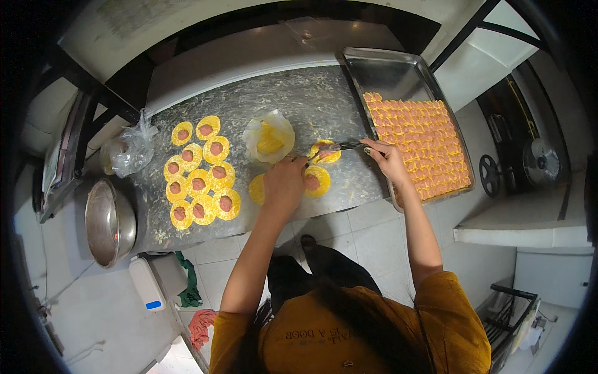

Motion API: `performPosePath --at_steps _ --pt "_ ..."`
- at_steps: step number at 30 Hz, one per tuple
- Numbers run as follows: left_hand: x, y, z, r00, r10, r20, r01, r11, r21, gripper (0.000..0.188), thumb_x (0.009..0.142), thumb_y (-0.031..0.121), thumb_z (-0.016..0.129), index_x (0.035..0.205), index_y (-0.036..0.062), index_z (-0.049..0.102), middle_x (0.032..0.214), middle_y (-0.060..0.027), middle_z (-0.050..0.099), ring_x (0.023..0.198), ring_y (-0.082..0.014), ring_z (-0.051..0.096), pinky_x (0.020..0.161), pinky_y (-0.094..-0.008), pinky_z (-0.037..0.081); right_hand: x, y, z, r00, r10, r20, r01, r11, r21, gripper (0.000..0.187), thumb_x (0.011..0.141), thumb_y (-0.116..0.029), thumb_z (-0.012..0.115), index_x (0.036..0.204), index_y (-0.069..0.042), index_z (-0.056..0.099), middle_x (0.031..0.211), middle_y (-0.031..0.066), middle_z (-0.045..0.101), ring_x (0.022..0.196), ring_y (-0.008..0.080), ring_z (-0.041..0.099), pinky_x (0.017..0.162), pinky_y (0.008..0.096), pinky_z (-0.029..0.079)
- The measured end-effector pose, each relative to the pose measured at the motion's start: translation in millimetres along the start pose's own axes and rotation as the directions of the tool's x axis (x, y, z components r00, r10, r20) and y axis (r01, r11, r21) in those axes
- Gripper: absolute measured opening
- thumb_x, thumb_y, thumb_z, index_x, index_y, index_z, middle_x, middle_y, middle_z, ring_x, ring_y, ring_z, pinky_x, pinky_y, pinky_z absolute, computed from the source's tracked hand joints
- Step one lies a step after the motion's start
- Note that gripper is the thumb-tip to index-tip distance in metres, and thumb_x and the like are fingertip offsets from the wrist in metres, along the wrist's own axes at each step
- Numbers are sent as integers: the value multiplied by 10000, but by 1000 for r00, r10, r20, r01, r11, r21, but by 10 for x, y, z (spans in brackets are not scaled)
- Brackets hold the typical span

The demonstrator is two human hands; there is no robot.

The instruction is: The person scoops a pink filling from a metal bowl using a spoon and places it into yellow circular wrappers on a countertop. They then fold the wrappers around the filling to form small dumplings and place them onto a metal tray.

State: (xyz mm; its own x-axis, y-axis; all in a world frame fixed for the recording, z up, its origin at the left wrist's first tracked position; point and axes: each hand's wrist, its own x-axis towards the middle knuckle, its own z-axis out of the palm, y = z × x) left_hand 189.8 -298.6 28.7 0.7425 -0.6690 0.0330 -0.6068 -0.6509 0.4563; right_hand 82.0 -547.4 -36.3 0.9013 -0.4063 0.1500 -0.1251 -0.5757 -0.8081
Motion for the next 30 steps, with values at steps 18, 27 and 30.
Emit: performPosePath --at_steps 18,27,30 --pt "177 -256 413 991 -132 31 131 991 17 209 806 138 479 935 103 639 927 -123 610 822 -314 599 690 -430 483 12 298 120 946 318 67 -318 865 387 245 848 -54 547 1081 -8 608 716 -47 530 597 21 421 528 172 353" --pt "233 -229 480 982 -187 20 188 979 -84 199 807 162 500 920 77 639 805 -196 617 768 -363 599 683 -454 474 18 144 161 957 245 -156 -224 964 141 251 836 -84 558 1065 9 605 705 -32 563 585 45 450 536 196 374" --pt "241 -246 544 980 -198 -10 193 966 -174 205 806 162 499 931 78 638 809 -200 619 758 -367 600 678 -455 475 -1 -7 106 953 252 -167 -232 964 130 241 837 -81 548 1052 8 610 679 -36 545 569 50 434 527 208 364"
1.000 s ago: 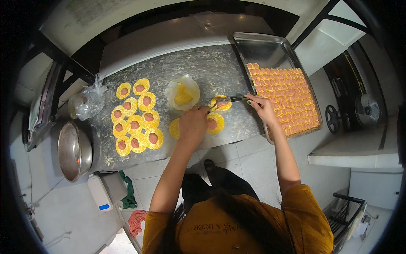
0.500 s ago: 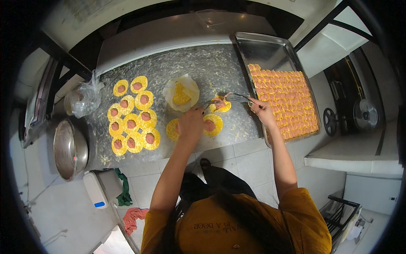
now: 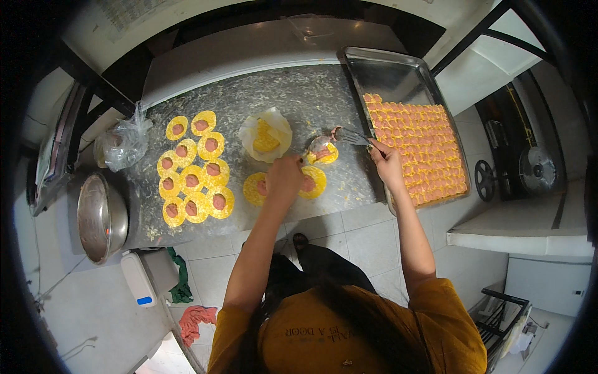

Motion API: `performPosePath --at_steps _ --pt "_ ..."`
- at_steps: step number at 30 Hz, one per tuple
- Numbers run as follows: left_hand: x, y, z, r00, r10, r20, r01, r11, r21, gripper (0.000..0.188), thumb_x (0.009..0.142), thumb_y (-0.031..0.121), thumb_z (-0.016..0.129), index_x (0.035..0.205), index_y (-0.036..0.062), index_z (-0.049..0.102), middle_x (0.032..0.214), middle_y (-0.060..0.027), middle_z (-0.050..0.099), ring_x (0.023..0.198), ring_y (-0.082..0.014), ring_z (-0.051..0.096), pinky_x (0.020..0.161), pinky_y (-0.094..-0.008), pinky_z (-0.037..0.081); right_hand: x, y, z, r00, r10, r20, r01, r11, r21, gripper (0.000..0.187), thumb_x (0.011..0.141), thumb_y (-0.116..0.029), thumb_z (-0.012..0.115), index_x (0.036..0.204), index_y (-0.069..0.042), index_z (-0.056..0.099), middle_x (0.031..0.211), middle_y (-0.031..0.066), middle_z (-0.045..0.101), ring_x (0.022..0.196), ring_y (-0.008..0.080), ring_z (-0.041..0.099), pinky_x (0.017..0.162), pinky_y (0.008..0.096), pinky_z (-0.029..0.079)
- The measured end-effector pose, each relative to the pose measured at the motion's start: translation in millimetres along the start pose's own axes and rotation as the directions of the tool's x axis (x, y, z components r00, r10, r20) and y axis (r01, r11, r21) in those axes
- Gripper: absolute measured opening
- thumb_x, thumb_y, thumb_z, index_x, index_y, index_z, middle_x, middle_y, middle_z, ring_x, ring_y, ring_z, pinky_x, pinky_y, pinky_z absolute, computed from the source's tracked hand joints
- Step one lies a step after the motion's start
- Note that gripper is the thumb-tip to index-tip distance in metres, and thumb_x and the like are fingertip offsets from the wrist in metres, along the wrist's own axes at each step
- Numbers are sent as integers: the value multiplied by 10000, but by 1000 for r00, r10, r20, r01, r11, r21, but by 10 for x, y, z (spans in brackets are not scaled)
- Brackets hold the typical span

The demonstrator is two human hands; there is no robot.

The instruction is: The person scoops a pink filling from a metal bowl using a spoon and places it into yellow circular wrappers on a countertop. They then fold the wrappers around the filling to form small dumplings and place them onto a metal tray.

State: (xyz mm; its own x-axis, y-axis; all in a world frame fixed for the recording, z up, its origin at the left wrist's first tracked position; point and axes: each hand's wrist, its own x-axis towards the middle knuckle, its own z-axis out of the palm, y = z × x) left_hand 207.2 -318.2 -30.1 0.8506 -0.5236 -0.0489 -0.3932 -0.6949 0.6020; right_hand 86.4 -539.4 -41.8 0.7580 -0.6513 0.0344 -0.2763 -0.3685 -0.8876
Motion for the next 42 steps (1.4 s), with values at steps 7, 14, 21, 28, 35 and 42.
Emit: performPosePath --at_steps 7,14,21,28,35,42 --pt "-23 67 -53 980 108 -166 -107 994 15 180 788 132 514 930 89 615 856 -150 616 769 -335 604 653 -434 486 19 297 73 970 173 168 -198 970 144 201 823 -106 560 980 -19 653 645 -22 555 578 53 448 532 222 376" --pt "-50 178 -117 965 189 -183 -180 982 63 221 799 109 513 995 115 615 932 -122 600 804 -319 596 674 -416 483 72 454 119 973 178 148 -181 983 8 241 787 -167 602 978 -29 652 711 86 645 648 119 569 619 262 438" --pt "-71 180 -36 964 205 -170 -199 979 55 275 794 80 514 1050 114 607 981 -130 592 819 -317 596 697 -401 484 94 388 106 959 232 166 -242 969 43 219 794 -134 603 962 -3 654 666 34 614 572 88 508 538 247 403" --pt "-93 87 35 962 236 -141 -217 966 138 305 753 71 513 1049 85 584 999 -116 581 862 -292 600 695 -391 504 -1 -135 54 914 369 171 -398 896 195 151 806 -56 581 896 41 654 659 -18 565 543 53 429 484 208 342" --pt "-60 111 -30 956 230 -182 -208 969 134 298 748 59 505 1035 72 586 1012 -115 581 870 -284 601 700 -385 506 54 -34 89 930 324 174 -353 919 175 166 796 -59 594 900 59 643 666 -9 567 542 56 429 483 214 344" --pt "-28 25 16 962 235 -142 -204 958 204 293 757 75 504 1037 86 590 1013 -106 585 873 -280 603 705 -387 506 92 -7 93 919 355 173 -383 908 169 206 785 -53 602 941 79 627 678 19 578 545 67 445 489 221 360"
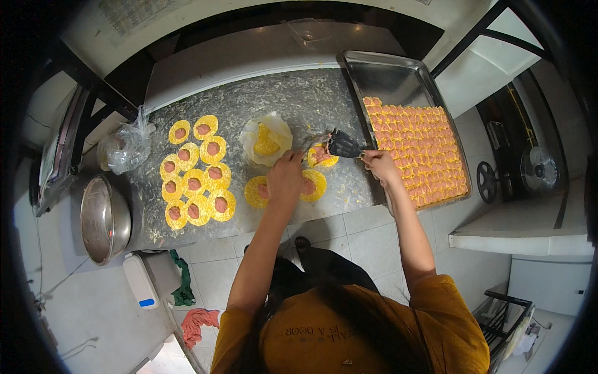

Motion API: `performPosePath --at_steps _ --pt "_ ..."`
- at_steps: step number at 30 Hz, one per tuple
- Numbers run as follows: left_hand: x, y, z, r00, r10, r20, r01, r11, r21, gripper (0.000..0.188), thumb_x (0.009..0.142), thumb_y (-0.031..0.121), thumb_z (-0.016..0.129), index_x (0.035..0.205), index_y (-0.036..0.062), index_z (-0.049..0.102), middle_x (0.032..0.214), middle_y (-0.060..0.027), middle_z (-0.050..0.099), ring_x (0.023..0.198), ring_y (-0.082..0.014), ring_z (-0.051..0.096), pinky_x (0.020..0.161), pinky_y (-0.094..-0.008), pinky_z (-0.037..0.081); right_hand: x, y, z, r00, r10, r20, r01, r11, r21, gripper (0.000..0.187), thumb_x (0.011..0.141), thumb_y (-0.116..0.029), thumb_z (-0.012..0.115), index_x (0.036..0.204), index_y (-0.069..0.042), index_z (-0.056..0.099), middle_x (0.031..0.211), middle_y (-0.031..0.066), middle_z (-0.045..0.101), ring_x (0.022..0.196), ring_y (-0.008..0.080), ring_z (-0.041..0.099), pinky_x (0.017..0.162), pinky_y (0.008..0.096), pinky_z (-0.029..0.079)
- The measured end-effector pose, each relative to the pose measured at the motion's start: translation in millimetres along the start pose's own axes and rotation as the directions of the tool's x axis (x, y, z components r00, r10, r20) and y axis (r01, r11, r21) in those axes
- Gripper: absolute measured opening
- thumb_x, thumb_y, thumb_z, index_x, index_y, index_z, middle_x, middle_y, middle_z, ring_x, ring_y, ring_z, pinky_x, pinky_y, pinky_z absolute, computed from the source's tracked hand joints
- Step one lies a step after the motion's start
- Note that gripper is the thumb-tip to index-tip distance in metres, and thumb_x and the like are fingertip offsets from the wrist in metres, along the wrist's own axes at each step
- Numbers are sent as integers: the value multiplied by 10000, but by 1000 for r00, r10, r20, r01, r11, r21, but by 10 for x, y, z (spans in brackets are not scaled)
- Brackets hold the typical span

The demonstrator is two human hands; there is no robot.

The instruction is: The person scoops a pink filling from a metal bowl using a spoon and places it into yellow circular wrappers on a countertop. They then fold the wrappers around the filling to form small dumplings and place them onto a metal tray.

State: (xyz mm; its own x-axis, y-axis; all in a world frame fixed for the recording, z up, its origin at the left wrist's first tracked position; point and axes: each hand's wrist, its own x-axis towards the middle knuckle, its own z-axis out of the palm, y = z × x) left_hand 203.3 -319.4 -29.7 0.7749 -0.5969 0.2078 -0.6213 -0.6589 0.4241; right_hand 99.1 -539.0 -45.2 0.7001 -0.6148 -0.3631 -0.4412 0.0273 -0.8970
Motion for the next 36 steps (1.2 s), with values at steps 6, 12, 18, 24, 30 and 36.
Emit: performPosePath --at_steps 6,12,18,24,30,36 --pt "-36 -34 -20 996 -55 76 57 998 -29 283 760 72 496 1026 88 593 993 -110 586 864 -290 602 706 -391 505 34 35 -29 1000 -29 5 29 999 -15 218 778 -53 603 955 72 628 694 36 600 557 77 481 507 224 383" --pt "6 -27 -38 1000 -4 13 4 999 -47 285 736 89 526 1013 96 594 979 -101 580 848 -286 604 684 -390 510 274 344 -26 993 -120 -22 110 959 -262 218 765 -165 626 915 -13 669 632 62 609 565 95 539 545 256 423" --pt "-18 -15 -31 991 -42 125 43 999 -6 268 789 92 484 1029 98 604 1023 -106 590 864 -304 600 705 -419 497 319 414 -18 982 -177 -62 155 953 -260 203 760 -176 622 889 -29 678 655 95 636 572 151 578 565 279 438" --pt "-48 -82 56 989 -13 145 6 999 50 293 709 130 585 1001 99 597 979 -86 580 846 -275 609 695 -380 511 299 367 -72 987 -154 -42 140 961 -237 204 758 -162 608 913 -44 668 701 165 640 645 226 619 601 318 454" --pt "-28 -69 -113 995 -65 71 61 997 48 209 742 117 544 938 86 610 928 -94 592 814 -286 612 683 -390 505 17 83 30 952 -293 -89 194 804 -562 214 761 -201 595 930 -92 667 773 186 629 721 314 619 652 359 470" --pt "20 -53 -91 998 1 57 -4 998 55 163 739 99 526 878 72 607 886 -99 597 791 -284 615 660 -390 504 -30 81 54 950 -296 -100 192 805 -562 209 777 -217 576 937 -126 675 803 179 631 749 322 616 671 371 471"
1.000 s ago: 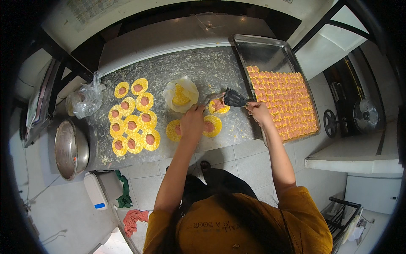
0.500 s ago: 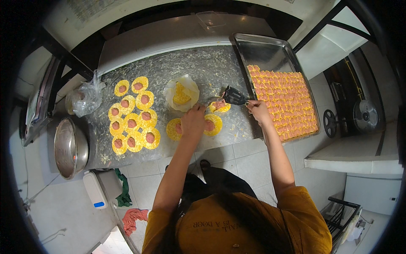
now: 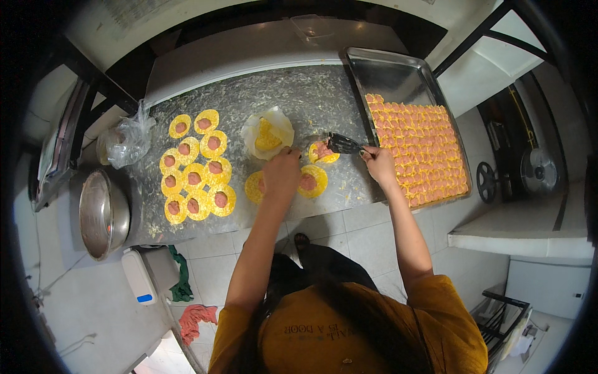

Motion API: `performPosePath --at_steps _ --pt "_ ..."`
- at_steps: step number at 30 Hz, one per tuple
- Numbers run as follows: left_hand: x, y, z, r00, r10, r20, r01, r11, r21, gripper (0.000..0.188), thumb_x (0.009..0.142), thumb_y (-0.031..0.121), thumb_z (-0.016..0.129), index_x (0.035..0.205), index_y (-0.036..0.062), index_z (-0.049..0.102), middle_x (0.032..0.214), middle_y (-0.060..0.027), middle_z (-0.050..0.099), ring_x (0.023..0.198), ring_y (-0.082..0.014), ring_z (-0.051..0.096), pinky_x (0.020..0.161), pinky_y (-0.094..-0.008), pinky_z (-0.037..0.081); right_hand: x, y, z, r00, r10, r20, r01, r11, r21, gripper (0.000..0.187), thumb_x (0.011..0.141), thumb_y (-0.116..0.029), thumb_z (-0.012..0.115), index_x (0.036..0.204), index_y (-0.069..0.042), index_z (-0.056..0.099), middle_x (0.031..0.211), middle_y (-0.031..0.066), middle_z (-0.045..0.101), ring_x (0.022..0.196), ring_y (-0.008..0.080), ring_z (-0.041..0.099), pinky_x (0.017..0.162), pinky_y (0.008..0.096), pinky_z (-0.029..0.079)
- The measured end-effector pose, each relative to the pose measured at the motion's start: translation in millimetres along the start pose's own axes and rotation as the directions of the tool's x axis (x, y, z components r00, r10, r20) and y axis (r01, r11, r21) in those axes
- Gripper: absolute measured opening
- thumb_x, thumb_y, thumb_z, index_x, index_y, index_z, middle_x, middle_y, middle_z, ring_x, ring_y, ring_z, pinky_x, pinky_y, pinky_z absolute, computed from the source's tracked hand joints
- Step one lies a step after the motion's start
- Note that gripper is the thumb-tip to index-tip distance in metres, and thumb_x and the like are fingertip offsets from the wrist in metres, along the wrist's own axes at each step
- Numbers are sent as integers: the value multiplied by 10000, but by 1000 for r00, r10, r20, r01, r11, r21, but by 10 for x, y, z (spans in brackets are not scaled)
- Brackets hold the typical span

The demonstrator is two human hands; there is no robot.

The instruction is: The person scoops a pink filling from a metal bowl using a spoon and places it into yellow circular wrappers on a countertop. They then fold the wrappers around the filling to form small dumplings and place them onto a metal tray.

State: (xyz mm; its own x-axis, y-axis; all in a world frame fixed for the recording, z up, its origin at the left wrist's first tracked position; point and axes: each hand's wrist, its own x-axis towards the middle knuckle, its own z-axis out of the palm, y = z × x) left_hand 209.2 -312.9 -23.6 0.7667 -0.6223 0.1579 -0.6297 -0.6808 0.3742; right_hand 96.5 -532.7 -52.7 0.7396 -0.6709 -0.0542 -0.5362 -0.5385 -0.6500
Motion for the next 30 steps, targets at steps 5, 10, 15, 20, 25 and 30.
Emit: performPosePath --at_steps 5,10,15,20,25,30 --pt "-52 29 108 999 0 41 -1 999 35 161 728 118 545 868 66 606 883 -99 600 795 -278 620 640 -383 511 11 -31 -20 999 32 5 -32 999 35 207 787 -209 572 943 -118 672 807 181 632 749 313 621 670 367 472" --pt "-28 33 138 975 -90 205 82 996 44 347 673 186 657 1008 112 606 1011 -92 591 868 -293 601 709 -416 497 69 121 18 1000 -4 11 3 991 132 208 784 -200 578 944 -101 666 825 179 633 771 308 623 688 363 473" --pt "-78 58 67 998 -42 45 42 999 16 225 712 147 581 924 80 617 916 -90 598 810 -276 620 667 -372 515 51 101 42 1000 -3 -27 5 997 76 212 775 -200 581 944 -103 666 846 176 634 795 313 619 703 361 472" --pt "-24 89 67 990 -10 144 1 998 63 210 721 151 573 915 84 620 930 -94 606 834 -277 612 672 -394 503 25 17 56 999 30 12 -31 999 40 218 771 -198 579 950 -111 666 837 169 636 782 313 618 700 360 468" --pt "-41 120 147 991 -10 136 -5 994 113 136 738 132 551 846 69 606 889 -93 596 812 -257 625 647 -373 523 13 -25 23 999 49 22 -51 994 101 217 777 -190 573 956 -108 666 796 168 637 742 291 622 679 344 463" --pt "-35 136 144 987 -37 154 21 995 101 139 750 126 537 855 69 609 900 -91 606 802 -259 628 654 -371 523 -11 -26 -47 999 38 -11 -37 993 109 217 789 -178 564 956 -77 661 773 184 633 716 270 628 658 340 465"
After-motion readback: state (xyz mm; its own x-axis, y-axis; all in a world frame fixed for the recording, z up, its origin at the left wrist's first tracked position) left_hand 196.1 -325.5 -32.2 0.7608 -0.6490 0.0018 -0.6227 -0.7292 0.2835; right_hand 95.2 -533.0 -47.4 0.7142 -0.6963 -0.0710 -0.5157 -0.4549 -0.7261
